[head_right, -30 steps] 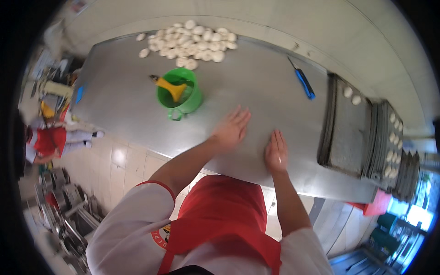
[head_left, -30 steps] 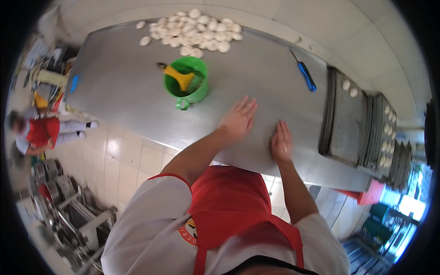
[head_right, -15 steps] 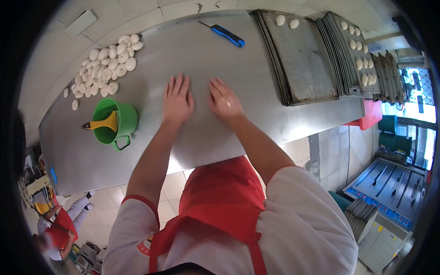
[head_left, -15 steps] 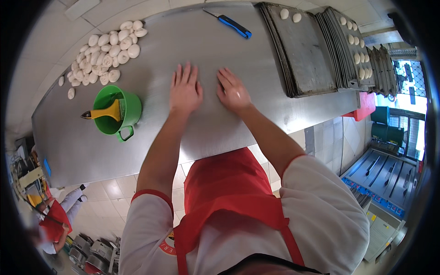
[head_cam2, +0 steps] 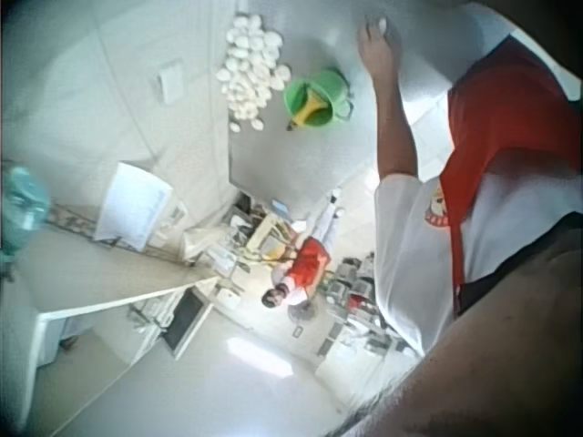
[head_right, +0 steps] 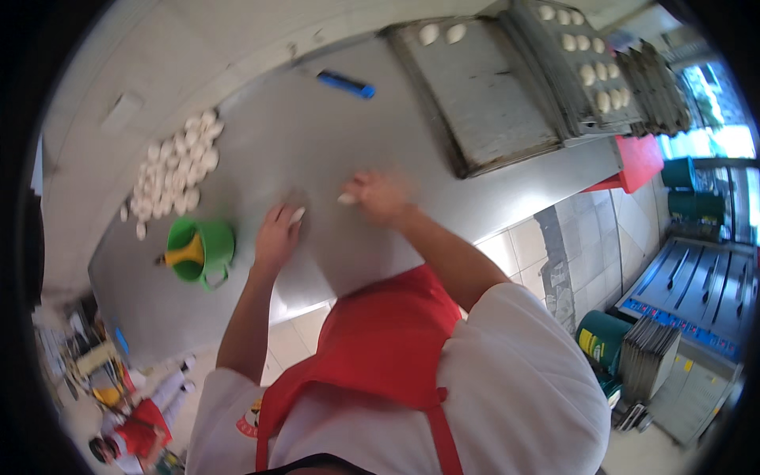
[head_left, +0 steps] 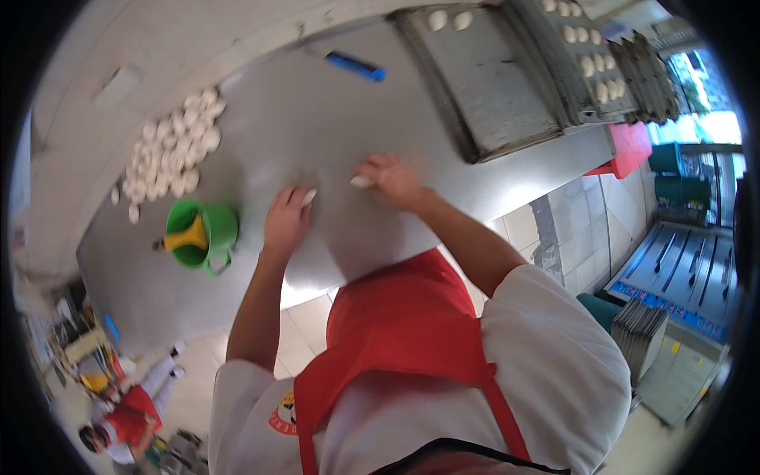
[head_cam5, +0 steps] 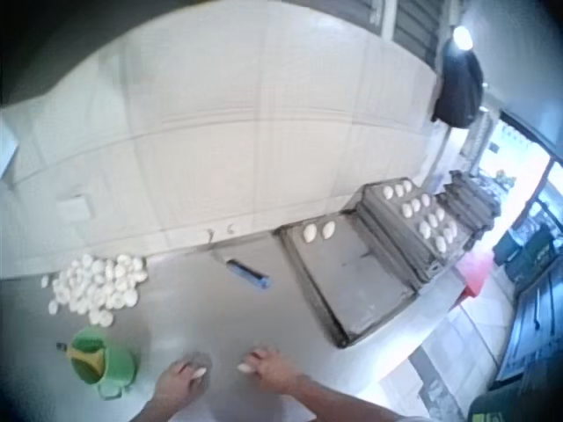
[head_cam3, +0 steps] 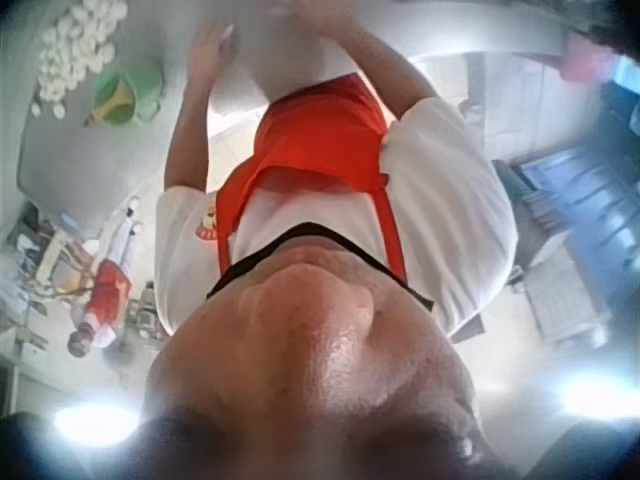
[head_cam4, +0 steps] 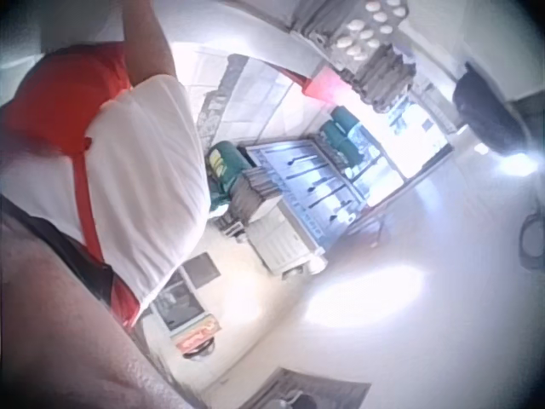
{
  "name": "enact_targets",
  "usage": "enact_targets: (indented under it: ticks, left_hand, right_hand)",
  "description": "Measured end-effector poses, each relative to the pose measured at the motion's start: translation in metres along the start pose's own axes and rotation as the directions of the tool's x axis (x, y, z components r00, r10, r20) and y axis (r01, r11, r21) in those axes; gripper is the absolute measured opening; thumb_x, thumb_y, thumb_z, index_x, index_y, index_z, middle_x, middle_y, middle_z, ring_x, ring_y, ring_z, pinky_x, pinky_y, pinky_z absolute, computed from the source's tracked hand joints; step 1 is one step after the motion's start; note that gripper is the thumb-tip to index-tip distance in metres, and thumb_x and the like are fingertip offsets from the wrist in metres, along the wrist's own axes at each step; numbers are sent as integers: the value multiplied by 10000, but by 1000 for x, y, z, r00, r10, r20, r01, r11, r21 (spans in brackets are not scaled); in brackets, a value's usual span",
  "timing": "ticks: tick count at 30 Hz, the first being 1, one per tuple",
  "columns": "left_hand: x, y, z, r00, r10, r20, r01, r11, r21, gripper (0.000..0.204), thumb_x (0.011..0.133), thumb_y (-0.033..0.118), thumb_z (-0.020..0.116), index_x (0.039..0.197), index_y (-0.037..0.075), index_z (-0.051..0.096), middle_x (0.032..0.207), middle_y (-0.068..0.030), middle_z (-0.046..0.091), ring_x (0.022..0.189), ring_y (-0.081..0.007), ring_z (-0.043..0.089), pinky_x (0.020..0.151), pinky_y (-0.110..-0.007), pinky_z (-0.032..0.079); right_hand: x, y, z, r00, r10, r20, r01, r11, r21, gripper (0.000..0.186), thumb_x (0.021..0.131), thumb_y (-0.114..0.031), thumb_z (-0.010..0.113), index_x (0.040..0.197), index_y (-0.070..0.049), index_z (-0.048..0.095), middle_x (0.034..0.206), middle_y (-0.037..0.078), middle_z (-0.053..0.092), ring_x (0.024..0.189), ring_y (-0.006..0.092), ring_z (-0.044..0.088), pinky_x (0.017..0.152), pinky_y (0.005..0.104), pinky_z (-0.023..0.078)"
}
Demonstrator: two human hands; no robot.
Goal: The person shapes portions of dough into rolls by hand on a metal table, places them onto a baking tray, and then uses a small blade to make incisions on the top of each roll before stacking the tray onto others.
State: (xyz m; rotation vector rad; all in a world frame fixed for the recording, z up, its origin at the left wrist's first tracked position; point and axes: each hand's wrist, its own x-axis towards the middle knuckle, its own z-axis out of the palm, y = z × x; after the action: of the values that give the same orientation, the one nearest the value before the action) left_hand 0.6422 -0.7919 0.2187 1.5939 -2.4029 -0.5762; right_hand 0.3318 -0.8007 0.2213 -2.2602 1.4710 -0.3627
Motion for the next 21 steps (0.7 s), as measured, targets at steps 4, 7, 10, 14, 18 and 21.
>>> enact_targets:
  ticks: [4,7,10,14,18,21]
  left_hand:
    - [60,65,-15,925,-376,52,306,658,-688,384,1047,115,709,1407,4,632,1272,-120,712,1130,-223,707,988,-395,576]
    - [136,120,-14,953,-292,73,159,280,-947,356,1091,82,626,1431,-19,602,1270,-112,694,1190,-201,676,998,-380,587]
    - [212,179,1,963,-250,104,137,117,-984,363,1087,63,625,1432,-46,588,1271,-112,680,1168,-232,680,1001,-406,591]
    - [305,236,30,954,-229,193,201,9,-980,383,1086,76,642,1435,-68,577,1277,-124,663,1155,-222,677,994,-404,597]
    - [363,258,49,928,-305,214,241,56,-969,435,1087,129,677,1450,-86,571,1243,-128,680,1114,-197,687,972,-371,598]
    - [390,265,62,933,-217,288,298,14,-955,462,1083,186,710,1473,-42,610,1288,-85,702,1113,-141,672,942,-277,543]
  right_hand:
    - [24,53,-79,962,267,-64,-182,795,578,545,916,-173,828,1434,-113,669,1275,150,745,1097,287,748,978,430,599]
    - [56,114,-198,765,375,-523,136,700,701,526,952,-194,846,1415,-22,663,1188,132,773,1037,197,750,924,375,615]
    - [100,206,-292,379,411,-829,187,844,503,532,957,-186,845,1406,24,650,1138,112,775,994,184,752,853,351,620]
    - [142,348,-275,349,616,-707,-319,787,528,532,931,-238,862,1358,16,671,1176,162,736,929,199,735,778,349,608]
    - [133,361,-193,470,587,-660,-384,808,446,522,920,-247,854,1342,4,677,1198,163,685,943,226,715,776,352,602]
    - [84,265,-183,762,554,-337,-71,588,806,442,918,-148,838,1312,-12,689,1148,136,666,942,240,715,774,359,619]
